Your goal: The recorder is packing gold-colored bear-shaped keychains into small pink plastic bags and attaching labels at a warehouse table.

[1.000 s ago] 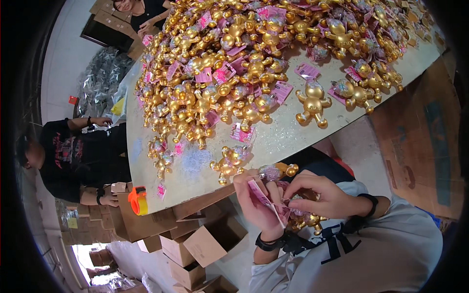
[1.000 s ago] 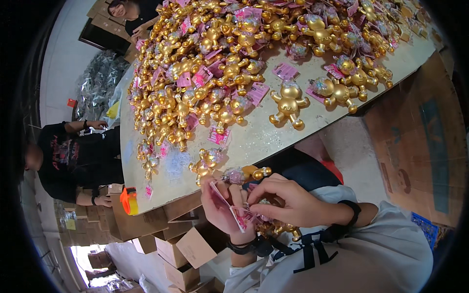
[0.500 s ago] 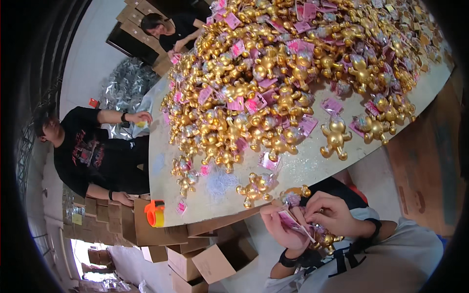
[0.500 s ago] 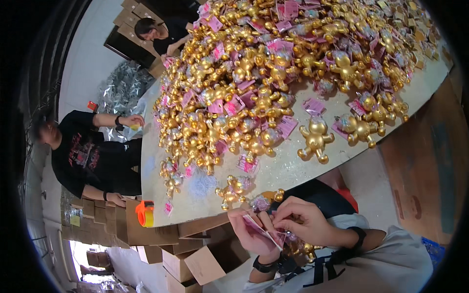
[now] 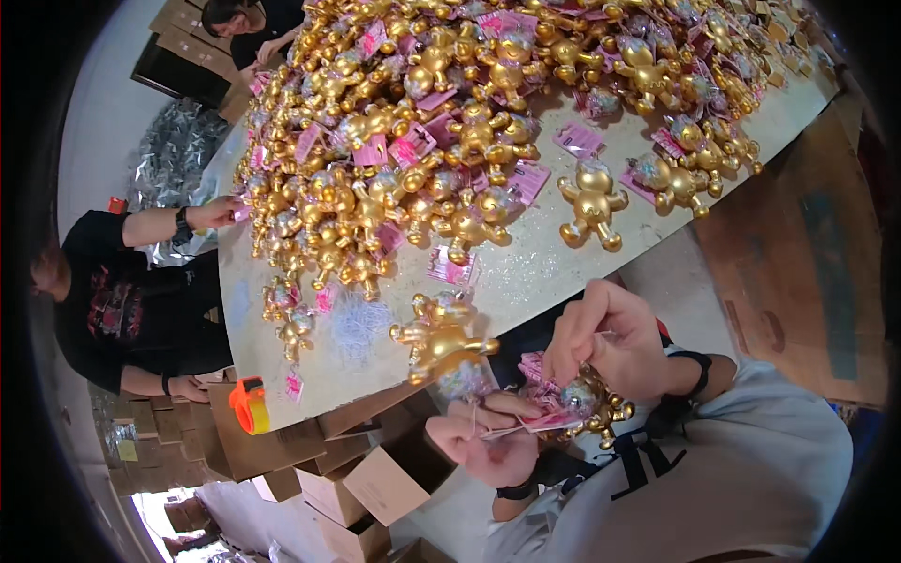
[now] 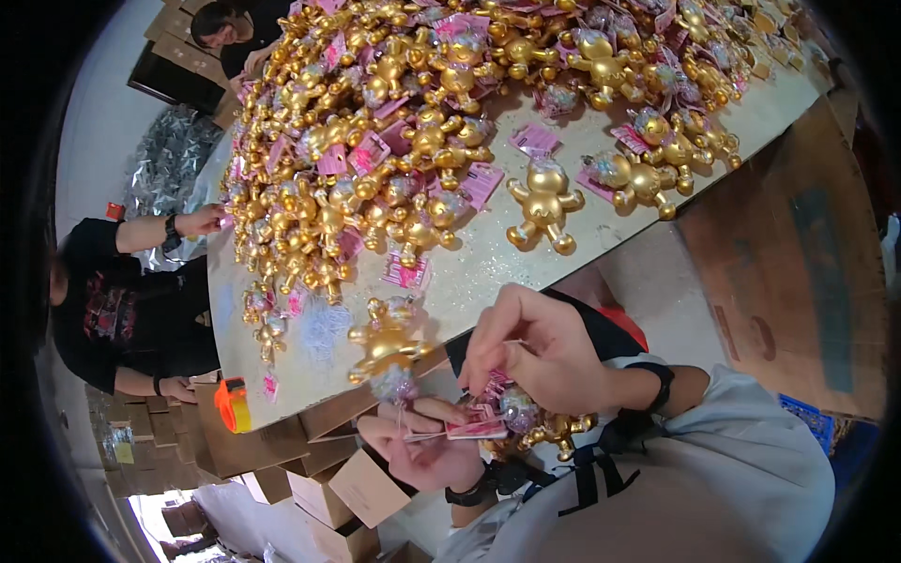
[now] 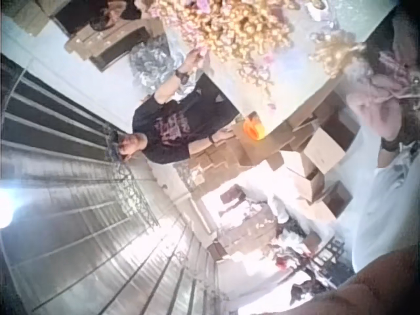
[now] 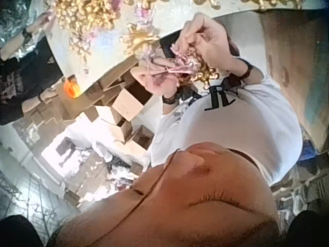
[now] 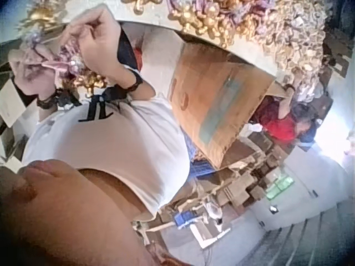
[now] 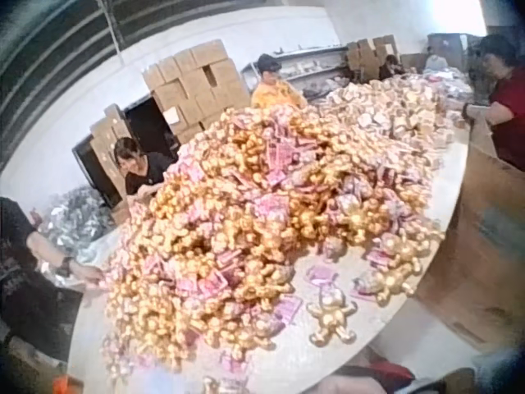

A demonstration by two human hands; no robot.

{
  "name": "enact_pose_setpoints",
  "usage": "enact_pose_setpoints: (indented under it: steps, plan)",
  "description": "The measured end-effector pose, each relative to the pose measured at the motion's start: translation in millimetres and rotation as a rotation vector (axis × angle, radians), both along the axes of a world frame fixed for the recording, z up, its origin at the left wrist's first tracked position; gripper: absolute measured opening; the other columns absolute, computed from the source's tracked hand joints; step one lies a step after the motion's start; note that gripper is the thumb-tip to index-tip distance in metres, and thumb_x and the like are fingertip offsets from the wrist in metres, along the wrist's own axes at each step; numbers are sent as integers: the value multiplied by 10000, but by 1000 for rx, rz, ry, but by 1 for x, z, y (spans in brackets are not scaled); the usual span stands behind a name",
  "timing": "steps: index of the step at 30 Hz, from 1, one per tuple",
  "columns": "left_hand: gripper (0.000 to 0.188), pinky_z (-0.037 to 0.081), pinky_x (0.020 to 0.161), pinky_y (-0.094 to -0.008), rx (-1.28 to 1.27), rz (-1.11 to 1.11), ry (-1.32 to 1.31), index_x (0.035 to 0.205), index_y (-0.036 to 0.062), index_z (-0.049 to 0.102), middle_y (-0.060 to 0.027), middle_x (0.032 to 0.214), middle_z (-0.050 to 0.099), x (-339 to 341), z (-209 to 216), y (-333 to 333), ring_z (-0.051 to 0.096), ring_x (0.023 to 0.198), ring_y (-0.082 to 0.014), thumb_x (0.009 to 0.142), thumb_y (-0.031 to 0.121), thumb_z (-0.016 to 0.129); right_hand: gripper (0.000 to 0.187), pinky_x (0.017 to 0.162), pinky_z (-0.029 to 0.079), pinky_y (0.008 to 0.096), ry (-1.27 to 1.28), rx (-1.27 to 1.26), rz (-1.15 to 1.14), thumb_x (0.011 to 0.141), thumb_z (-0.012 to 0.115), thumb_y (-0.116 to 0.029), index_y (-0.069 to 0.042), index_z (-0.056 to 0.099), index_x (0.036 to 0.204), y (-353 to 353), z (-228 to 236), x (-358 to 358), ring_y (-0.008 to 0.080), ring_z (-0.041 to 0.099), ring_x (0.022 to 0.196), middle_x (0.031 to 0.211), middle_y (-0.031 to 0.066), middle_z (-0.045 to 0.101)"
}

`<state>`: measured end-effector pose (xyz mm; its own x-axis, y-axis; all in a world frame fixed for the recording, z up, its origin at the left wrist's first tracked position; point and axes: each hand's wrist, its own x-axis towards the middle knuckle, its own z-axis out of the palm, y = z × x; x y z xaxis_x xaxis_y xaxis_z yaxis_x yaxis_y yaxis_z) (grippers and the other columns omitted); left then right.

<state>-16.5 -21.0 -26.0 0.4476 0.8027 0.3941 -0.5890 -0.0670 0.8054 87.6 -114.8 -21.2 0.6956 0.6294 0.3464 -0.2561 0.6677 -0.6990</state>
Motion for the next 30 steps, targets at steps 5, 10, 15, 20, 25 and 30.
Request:
enact_pose_setpoints:
  steps: [5, 10, 15, 20, 25, 30]
  plan:
    - [198, 360, 700, -356, 364, 103, -128, 672, 98, 363, -28, 560, 420, -35, -26, 15, 437, 610, -200, 837, 186, 428, 182, 625, 517, 308, 233, 104, 149, 929, 559, -145, -38, 412, 914, 7, 18, 13, 175, 581, 620, 713, 115, 573]
    - [106, 363, 644, -331, 694, 283, 97, 799, 71, 445, -65, 686, 523, -31, -10, 16, 476, 740, -220, 827, 159, 496, 242, 567, 488, 288, 290, 89, 305, 919, 585, -227, -46, 426, 900, 19, 24, 5, 166, 575, 600, 666, 104, 568]
    - [292, 474, 766, -356, 471, -68, 419, 978, -8, 504, -142, 908, 584, 4, 11, 2, 578, 804, -280, 770, 100, 677, 251, 627, 523, 287, 238, 20, 302, 905, 613, -218, -7, 476, 913, 20, 32, 1, 149, 598, 640, 707, 112, 595]
    - [105, 429, 698, -297, 318, -298, 456, 928, -19, 528, -130, 867, 580, 5, -7, -9, 549, 749, -233, 832, -46, 562, 205, 632, 521, 265, -83, -79, -91, 902, 614, -155, 13, 497, 903, 19, 33, 9, 154, 635, 719, 770, 118, 623]
    - [51, 387, 672, -260, 16, -341, 367, 889, -21, 529, -99, 823, 559, -1, -7, -14, 485, 723, -157, 913, -1, 488, 128, 636, 520, 258, -131, -119, -118, 902, 594, -76, 14, 502, 904, 27, 28, 17, 160, 649, 750, 811, 122, 634]
    - [61, 387, 686, -241, 20, -285, 319, 921, -40, 538, -106, 834, 562, 0, -6, -15, 500, 748, -156, 912, -14, 484, 105, 664, 513, 260, -53, -202, -36, 883, 599, -22, 12, 505, 916, 19, 20, 8, 151, 645, 759, 830, 119, 628]
